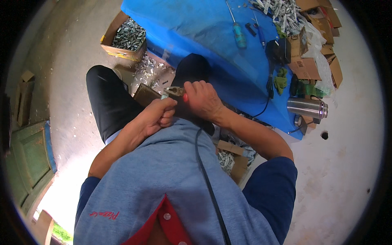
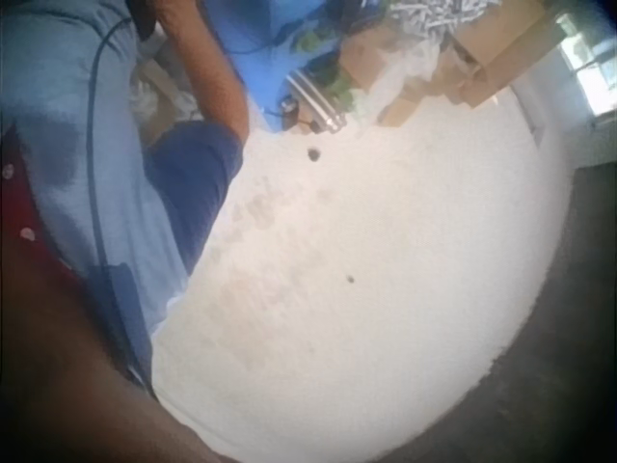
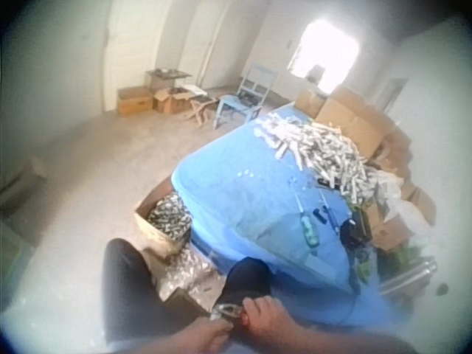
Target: The person uses a screwdriver and pliers to scrape and manipulate a small metal component, handling the item by hand and using the tools to clear debris or adjust its parts.
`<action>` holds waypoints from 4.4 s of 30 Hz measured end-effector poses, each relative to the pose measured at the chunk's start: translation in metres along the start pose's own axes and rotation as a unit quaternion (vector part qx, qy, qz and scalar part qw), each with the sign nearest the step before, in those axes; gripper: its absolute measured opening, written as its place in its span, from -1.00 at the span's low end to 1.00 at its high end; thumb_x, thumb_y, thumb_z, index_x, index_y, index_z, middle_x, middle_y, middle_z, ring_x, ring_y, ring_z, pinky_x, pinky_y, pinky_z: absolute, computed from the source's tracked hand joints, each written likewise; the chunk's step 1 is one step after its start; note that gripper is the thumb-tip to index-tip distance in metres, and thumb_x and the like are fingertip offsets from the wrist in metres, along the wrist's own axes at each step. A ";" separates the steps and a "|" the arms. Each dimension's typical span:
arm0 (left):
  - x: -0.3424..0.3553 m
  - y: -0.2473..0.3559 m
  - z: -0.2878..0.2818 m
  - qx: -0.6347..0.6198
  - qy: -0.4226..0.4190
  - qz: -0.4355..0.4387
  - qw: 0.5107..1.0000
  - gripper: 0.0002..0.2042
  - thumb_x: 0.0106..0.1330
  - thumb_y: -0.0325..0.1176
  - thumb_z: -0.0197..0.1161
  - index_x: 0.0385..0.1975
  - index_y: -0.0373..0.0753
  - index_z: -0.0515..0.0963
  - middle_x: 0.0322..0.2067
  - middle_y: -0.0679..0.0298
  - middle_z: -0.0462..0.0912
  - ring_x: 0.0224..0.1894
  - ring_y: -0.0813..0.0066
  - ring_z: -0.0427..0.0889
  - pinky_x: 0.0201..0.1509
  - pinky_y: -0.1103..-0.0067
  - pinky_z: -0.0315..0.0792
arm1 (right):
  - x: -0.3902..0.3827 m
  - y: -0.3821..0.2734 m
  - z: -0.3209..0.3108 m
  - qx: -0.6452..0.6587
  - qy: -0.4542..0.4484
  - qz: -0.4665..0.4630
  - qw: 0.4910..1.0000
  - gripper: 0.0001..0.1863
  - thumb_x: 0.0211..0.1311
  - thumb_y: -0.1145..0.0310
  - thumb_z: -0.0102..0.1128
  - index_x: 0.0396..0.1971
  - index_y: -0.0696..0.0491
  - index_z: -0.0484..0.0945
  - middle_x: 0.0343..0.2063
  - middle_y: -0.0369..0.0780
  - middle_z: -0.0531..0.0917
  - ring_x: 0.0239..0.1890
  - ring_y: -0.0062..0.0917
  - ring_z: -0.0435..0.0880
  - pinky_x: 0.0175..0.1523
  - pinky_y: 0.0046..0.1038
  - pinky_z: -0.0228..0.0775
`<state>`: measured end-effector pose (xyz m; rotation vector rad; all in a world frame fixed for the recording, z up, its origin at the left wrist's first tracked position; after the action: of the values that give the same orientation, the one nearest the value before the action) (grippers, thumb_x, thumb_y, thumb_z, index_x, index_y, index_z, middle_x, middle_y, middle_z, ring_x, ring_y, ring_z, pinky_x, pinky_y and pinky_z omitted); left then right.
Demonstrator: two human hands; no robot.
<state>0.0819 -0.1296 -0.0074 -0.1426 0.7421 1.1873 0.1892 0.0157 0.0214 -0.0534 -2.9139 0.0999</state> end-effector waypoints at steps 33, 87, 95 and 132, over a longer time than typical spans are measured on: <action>-0.004 -0.009 0.027 0.082 0.017 -0.013 0.996 -0.70 0.44 -0.10 0.07 -0.50 -0.10 0.32 -0.66 0.48 0.23 -0.65 0.74 0.11 -0.63 0.75 -0.04 | -0.045 -0.001 -0.016 0.051 -0.052 0.091 0.993 -0.71 0.04 0.38 0.17 -0.20 0.13 0.43 -0.43 -0.11 0.48 -0.33 -0.24 0.51 -0.24 -0.26 0.36; -0.001 -0.008 0.012 0.105 -0.196 0.008 0.975 -0.59 0.36 0.00 0.13 -0.60 -0.16 0.31 -0.60 0.39 0.27 -0.60 0.68 0.19 -0.60 0.73 0.03 | 0.004 -0.016 -0.041 0.650 -0.059 0.319 0.688 -0.67 0.18 0.47 0.21 -0.04 0.16 0.50 -0.26 -0.32 0.58 -0.17 -0.67 0.52 0.00 -0.56 0.40; -0.006 -0.008 0.014 0.272 -0.077 0.094 0.955 -0.62 0.37 0.02 0.18 -0.53 -0.12 0.36 -0.57 0.45 0.31 -0.57 0.74 0.21 -0.57 0.74 0.04 | -0.002 -0.012 -0.046 0.549 -0.084 0.290 0.779 -0.68 0.13 0.46 0.22 -0.08 0.19 0.53 -0.28 -0.28 0.60 -0.19 -0.66 0.54 0.00 -0.54 0.40; -0.004 -0.010 0.006 0.218 -0.060 0.131 0.965 -0.71 0.46 -0.12 0.04 -0.44 -0.17 0.33 -0.56 0.37 0.30 -0.57 0.71 0.19 -0.61 0.73 0.06 | -0.066 -0.027 -0.081 0.621 -0.133 0.425 0.645 -0.50 0.12 0.62 -0.09 0.13 0.20 0.40 -0.17 -0.17 0.65 -0.15 -0.61 0.61 -0.16 -0.63 0.43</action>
<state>0.0925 -0.1341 -0.0030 0.4019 0.9154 1.2408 0.2706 -0.0091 0.0871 -1.1764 -2.0513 2.2530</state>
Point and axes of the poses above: each hand's wrist, its own x-axis towards the middle knuckle, its own z-axis out of the palm, y = z × x, the point moved 2 cm from there along x, towards the middle knuckle
